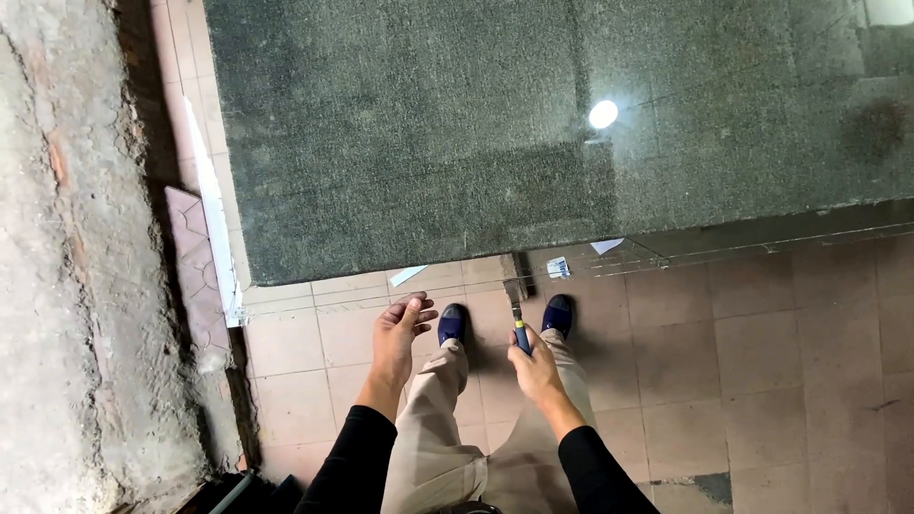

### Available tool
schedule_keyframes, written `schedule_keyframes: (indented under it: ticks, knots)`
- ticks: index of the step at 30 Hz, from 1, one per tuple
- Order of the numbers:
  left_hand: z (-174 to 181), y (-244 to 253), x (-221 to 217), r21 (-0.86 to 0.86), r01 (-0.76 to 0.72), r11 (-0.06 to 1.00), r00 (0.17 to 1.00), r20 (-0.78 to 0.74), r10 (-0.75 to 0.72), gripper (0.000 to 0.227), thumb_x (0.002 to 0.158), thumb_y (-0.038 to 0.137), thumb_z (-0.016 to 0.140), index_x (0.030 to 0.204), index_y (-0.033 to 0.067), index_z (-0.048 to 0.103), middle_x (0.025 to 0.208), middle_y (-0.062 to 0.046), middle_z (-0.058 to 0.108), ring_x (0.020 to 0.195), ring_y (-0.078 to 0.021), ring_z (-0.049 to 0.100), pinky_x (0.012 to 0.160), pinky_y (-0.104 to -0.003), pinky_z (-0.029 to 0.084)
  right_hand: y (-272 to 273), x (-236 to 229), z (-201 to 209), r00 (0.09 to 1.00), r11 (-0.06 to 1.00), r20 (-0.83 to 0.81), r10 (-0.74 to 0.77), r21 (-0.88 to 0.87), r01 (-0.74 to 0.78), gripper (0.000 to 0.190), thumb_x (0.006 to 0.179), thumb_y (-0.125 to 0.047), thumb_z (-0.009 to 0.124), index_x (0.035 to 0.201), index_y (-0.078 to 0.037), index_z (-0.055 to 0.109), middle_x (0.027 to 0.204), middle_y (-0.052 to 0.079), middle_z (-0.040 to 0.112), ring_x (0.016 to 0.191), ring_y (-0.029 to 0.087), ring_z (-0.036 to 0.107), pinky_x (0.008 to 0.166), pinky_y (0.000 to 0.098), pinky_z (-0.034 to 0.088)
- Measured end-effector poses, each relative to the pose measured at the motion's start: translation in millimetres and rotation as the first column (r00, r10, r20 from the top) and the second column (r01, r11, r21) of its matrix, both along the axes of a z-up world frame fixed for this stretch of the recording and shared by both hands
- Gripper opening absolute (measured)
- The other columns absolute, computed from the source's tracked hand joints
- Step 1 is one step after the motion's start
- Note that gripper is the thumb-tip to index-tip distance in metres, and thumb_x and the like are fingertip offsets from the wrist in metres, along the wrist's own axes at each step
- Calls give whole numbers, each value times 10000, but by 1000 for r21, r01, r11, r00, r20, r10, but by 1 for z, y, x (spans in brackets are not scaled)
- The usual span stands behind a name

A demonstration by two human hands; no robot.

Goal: Trimming and smoothing the edges of a large glass sheet using a handheld scraping tool

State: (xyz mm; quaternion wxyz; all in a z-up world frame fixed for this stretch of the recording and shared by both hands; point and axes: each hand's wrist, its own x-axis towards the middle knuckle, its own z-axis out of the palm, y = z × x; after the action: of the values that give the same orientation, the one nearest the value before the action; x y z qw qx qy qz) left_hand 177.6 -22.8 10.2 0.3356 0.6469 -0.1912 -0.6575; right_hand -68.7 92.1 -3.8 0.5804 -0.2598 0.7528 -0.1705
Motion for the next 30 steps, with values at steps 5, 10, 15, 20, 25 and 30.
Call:
schedule_keyframes:
  ticks: [5, 10, 15, 20, 25, 30]
  knots:
    - [-17, 1, 5, -22, 24, 999, 1000, 6, -24, 228, 1099, 189, 698, 1237, 34, 793, 1080, -137, 844, 921, -250, 846, 733, -282, 624, -1, 0, -8, 999, 999, -31, -10, -42, 8, 150, 863, -327, 628, 980, -234, 642, 732, 112, 663, 757, 294, 674, 744, 402, 534]
    - [-24, 2, 7, -48, 30, 998, 999, 23, -29, 213, 1097, 171, 697, 1218, 28, 800, 1062, -150, 845, 912, -270, 851, 722, -281, 623, -2, 1, -7, 999, 995, -37, -13, -97, 10, 141, 845, -290, 632, 951, -197, 629, 715, 129, 653, 741, 298, 679, 728, 411, 537]
    - [-27, 3, 6, -61, 32, 998, 999, 20, -31, 205, 1108, 162, 676, 1216, 32, 793, 1040, -137, 840, 902, -267, 850, 714, -271, 625, 2, 1, -15, 999, 993, -25, -27, -118, 24, 123, 847, -285, 626, 946, -213, 619, 708, 120, 669, 724, 287, 690, 722, 404, 556]
    - [-29, 2, 8, -65, 44, 997, 999, 23, -43, 201, 1105, 161, 680, 1211, 32, 794, 1041, -134, 839, 909, -268, 850, 721, -271, 621, 5, 0, -30, 999, 990, -27, -37, -141, 32, 129, 852, -294, 634, 949, -211, 621, 715, 123, 677, 722, 292, 688, 721, 407, 561]
    - [-24, 1, 7, -63, 40, 997, 999, 17, -39, 197, 1096, 156, 688, 1211, 35, 793, 1037, -129, 840, 909, -272, 849, 728, -272, 618, 4, 1, -35, 999, 991, -31, -32, -132, 27, 139, 854, -305, 630, 951, -206, 622, 707, 141, 672, 722, 304, 699, 728, 414, 562]
    - [-28, 1, 8, -56, 32, 998, 999, 8, -32, 199, 1093, 147, 691, 1211, 23, 792, 1032, -140, 840, 898, -280, 848, 722, -280, 624, 4, -1, -36, 999, 992, -49, -22, -123, 16, 148, 855, -330, 628, 956, -222, 631, 699, 132, 695, 739, 307, 716, 737, 416, 568]
